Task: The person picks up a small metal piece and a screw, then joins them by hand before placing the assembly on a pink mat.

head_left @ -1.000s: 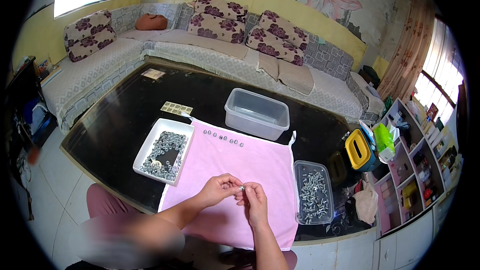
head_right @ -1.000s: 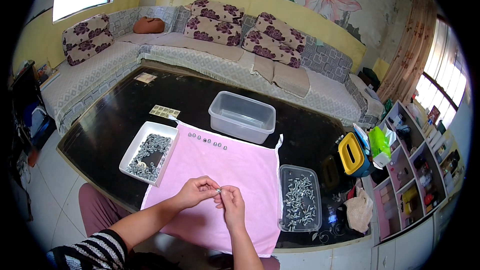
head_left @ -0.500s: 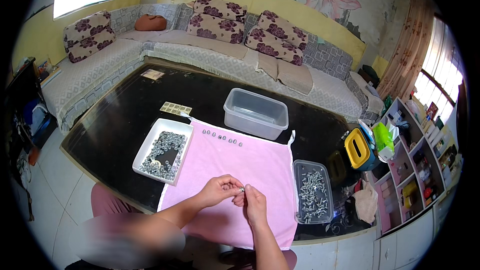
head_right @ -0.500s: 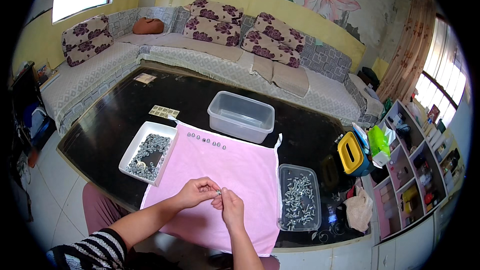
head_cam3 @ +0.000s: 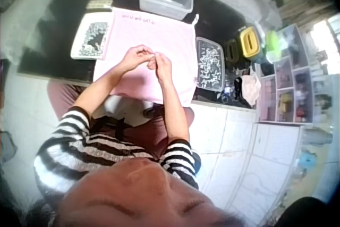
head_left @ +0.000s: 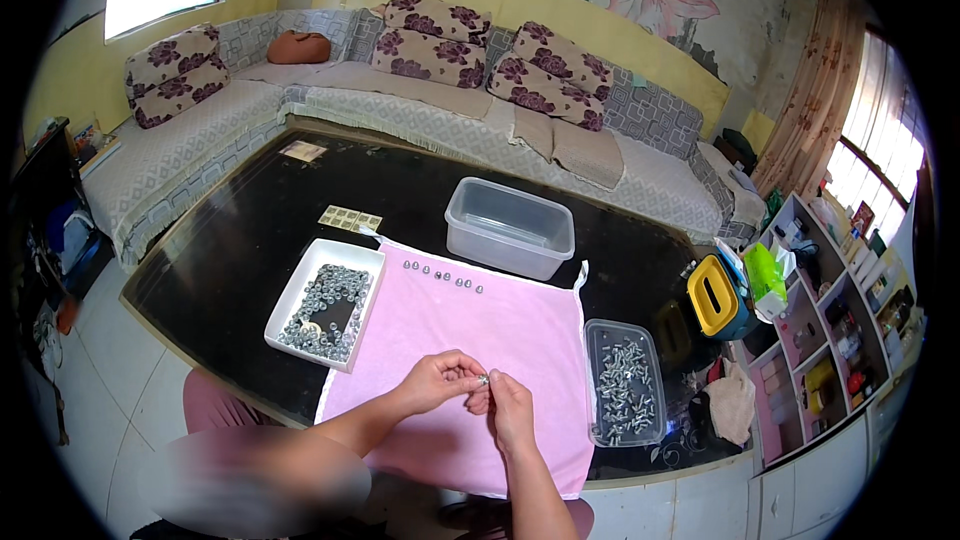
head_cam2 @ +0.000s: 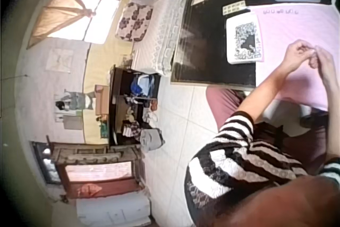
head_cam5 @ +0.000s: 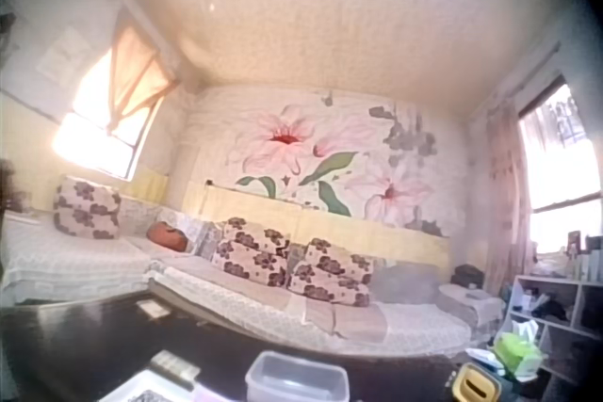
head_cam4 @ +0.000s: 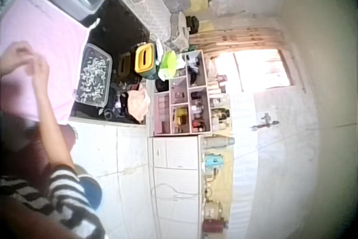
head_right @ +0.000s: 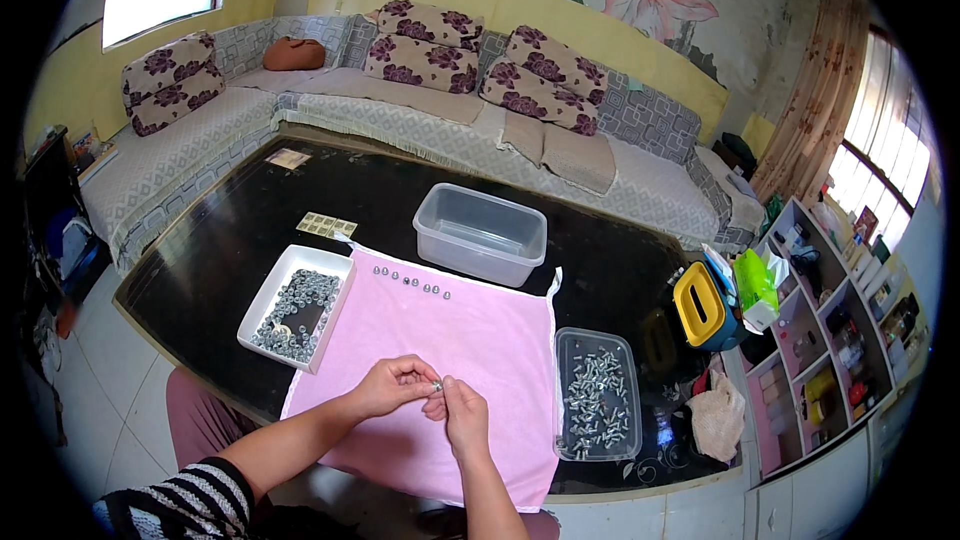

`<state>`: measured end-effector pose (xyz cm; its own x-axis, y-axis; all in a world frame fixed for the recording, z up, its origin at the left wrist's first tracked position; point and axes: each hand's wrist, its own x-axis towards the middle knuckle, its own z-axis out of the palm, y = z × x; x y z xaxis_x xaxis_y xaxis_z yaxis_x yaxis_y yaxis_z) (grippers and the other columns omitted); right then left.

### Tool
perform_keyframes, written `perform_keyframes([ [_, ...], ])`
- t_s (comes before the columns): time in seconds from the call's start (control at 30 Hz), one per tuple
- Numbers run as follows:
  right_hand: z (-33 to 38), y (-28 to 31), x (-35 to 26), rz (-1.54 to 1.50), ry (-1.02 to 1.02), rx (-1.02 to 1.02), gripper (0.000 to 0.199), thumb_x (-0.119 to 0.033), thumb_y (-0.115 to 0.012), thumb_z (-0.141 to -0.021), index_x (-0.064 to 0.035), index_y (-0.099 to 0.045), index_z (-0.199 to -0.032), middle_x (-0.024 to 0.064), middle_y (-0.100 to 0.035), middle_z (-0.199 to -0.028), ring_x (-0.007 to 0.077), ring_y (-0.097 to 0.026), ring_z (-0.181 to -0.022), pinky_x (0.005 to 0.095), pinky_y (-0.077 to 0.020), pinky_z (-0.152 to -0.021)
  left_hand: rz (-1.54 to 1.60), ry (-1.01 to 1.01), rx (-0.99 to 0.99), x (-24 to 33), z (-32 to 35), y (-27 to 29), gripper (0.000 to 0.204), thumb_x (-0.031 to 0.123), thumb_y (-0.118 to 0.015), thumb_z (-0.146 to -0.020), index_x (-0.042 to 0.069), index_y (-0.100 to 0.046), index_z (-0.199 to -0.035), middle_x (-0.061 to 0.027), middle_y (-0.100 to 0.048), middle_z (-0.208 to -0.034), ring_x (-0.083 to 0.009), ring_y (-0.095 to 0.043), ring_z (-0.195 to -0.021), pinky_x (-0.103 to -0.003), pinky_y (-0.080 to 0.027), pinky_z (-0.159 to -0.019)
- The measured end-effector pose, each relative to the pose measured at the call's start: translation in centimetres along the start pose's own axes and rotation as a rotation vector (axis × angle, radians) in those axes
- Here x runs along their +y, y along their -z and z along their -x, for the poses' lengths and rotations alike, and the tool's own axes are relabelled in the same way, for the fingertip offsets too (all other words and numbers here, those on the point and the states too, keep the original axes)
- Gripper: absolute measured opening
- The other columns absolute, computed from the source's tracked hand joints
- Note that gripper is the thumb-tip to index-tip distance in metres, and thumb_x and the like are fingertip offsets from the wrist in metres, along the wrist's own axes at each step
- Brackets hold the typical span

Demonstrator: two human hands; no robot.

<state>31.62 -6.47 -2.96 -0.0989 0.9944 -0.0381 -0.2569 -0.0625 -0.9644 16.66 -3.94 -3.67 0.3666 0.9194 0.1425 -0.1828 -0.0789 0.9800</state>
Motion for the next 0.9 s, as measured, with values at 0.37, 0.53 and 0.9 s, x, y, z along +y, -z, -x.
perform_keyframes([
  [0.37, 0.1, -0.8, -0.4, -0.010, 0.051, 0.063, 0.027, -0.023, -0.044, -0.092, 0.0003, -0.053, -0.083, 0.0086, -0.058, -0.068, 0.0129, -0.054, -0.059, 0.0233, -0.0442, -0.055, 0.011, -0.002, 0.001, -0.1, 0.0, 0.0, 0.013, 0.004, -0.059, -0.082, 0.000, -0.058, -0.095, -0.0021, -0.060, -0.083, -0.0058, -0.056, -0.075, -0.019, -0.046, -0.067],
  [0.53, 0.0, 0.0, 0.1, -0.008, -0.001, -0.009, 0.027, -0.024, -0.045, -0.091, -0.0005, -0.055, -0.083, 0.0063, -0.058, -0.067, 0.0106, -0.053, -0.059, 0.0222, -0.0437, -0.055, -0.023, 0.011, -0.017, 0.3, 0.1, 0.0, 0.014, 0.004, -0.060, -0.082, 0.000, -0.058, -0.095, -0.0018, -0.060, -0.082, -0.0055, -0.056, -0.075, -0.019, -0.046, -0.066],
  [0.9, 0.2, -0.9, -0.5, -0.007, 0.033, 0.047, 0.028, -0.025, -0.044, -0.092, -0.0019, -0.055, -0.079, 0.0060, -0.057, -0.063, 0.0105, -0.052, -0.056, 0.0223, -0.0434, -0.053, 0.043, -0.009, 0.009, 0.1, 0.0, -0.2, 0.014, 0.007, -0.061, -0.082, 0.001, -0.058, -0.094, -0.0011, -0.059, -0.079, -0.0041, -0.053, -0.069, -0.019, -0.046, -0.063],
])
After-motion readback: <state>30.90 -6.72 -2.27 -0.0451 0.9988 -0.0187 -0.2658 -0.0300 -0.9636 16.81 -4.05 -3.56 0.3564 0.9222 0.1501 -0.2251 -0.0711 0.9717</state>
